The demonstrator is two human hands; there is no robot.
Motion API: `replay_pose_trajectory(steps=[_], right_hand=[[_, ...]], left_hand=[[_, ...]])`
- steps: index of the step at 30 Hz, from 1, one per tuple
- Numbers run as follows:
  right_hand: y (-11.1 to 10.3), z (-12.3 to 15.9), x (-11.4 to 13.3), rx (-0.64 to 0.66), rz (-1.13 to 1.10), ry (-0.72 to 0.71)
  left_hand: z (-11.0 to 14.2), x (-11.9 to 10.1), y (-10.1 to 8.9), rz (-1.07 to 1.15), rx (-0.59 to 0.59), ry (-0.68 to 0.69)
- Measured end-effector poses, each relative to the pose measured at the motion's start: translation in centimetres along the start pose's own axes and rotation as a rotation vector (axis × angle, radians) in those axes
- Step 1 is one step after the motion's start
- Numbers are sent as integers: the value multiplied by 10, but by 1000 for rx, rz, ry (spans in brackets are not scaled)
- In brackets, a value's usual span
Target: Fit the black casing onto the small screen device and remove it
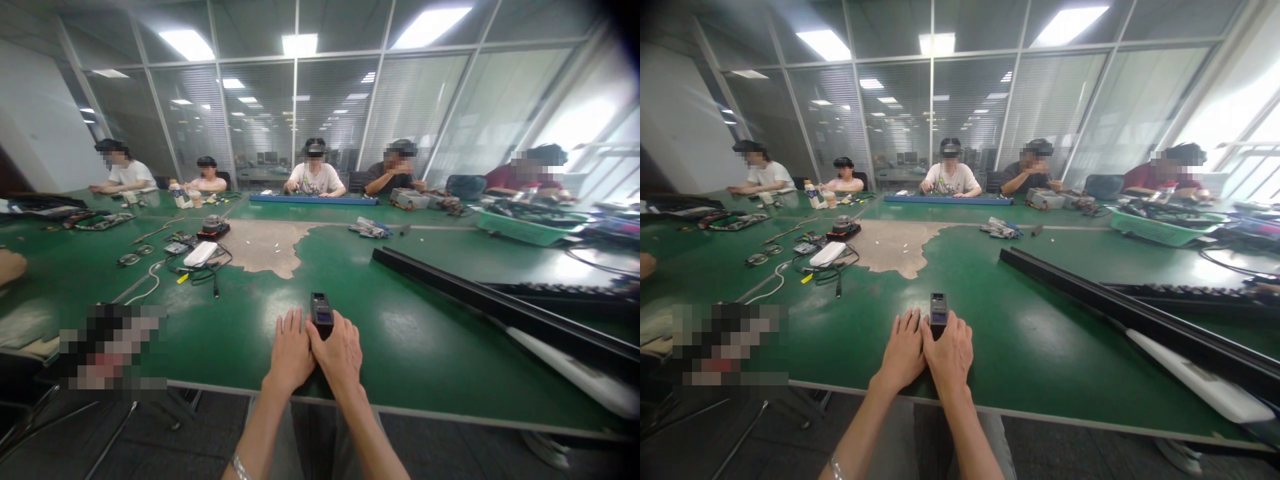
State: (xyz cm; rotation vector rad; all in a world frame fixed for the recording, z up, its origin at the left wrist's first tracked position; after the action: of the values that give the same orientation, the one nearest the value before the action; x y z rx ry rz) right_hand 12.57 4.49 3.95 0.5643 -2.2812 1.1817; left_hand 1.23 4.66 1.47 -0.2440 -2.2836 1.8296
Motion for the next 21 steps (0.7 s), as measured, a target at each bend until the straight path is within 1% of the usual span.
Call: replay_pose_trajectory(steps=[2,7,15,21], right_hand=[[0,-1,0,-18,-15,3],[4,-2,0,-2,-48,23],[-1,-5,3,15,-22,51],[-1,-4,5,3,-5,71]], left_hand=[[0,0,0,3,-4,-3],[0,0,-1,4,-15,-11],[-2,0,0,-2,-1,-9],[-1,0,-1,-2,2,-9]])
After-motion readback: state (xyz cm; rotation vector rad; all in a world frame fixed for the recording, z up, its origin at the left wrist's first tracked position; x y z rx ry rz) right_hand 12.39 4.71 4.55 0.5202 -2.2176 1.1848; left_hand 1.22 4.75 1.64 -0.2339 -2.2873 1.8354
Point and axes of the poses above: each hand's wrist, its own z-axis away from the middle knuckle, its own y-axis out of the palm, x = y × z, the point moved 5 cm from there along -z, towards the middle knuckle, and after that the axes turned 12 degrees about -z, right-handed, at the moved point
